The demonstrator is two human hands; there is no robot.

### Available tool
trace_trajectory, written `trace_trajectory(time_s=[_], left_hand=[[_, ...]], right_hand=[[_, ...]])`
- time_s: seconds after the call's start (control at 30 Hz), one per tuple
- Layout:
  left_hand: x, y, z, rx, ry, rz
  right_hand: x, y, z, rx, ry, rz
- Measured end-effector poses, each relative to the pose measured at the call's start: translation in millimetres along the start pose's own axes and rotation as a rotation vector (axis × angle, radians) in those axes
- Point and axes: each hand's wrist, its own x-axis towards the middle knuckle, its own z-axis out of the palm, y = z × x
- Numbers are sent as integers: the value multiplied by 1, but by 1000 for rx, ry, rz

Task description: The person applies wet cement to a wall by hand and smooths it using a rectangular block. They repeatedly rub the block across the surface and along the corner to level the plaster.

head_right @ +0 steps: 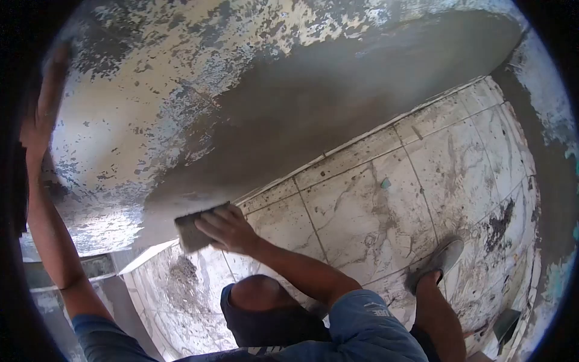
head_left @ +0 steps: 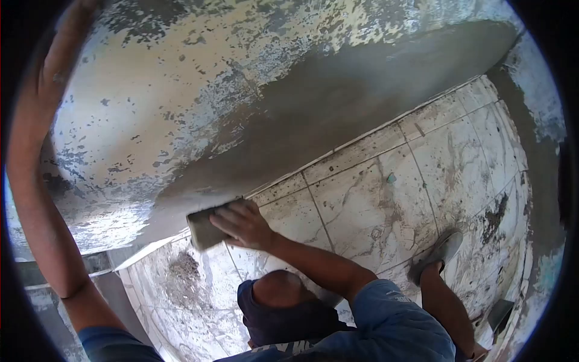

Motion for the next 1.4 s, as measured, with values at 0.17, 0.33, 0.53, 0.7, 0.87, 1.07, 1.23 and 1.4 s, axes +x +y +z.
trace_trajectory(time_s=[0.17, 0.33, 0.53, 0.7, 0.87, 1.07, 1.23, 1.4], left_hand=[[-4, 28, -12, -178, -4, -73], [7, 153, -45, -729, -70, -274], [21, 252, -31, -783, -163, -7], [18, 262, -14, -722, -286, -117], [20, 266, -18, -666, -397, -119], [44, 239, -37, -618, -655, 11], [161, 180, -40, -376, -459, 90], [328, 104, -22, -95, -273, 98]], right_hand=[[5, 31, -128, -101, -129, 123], [35, 81, -335, -207, -664, 282], [4, 48, -537, -8, -145, 993], [-120, 27, -598, 824, 798, 1105], [-205, 60, -586, 1116, 1065, 1140], [-177, 128, -644, 1369, 1006, 803], [-173, 233, -665, 1646, 917, 684], [-162, 330, -648, 1233, 1037, 996]])
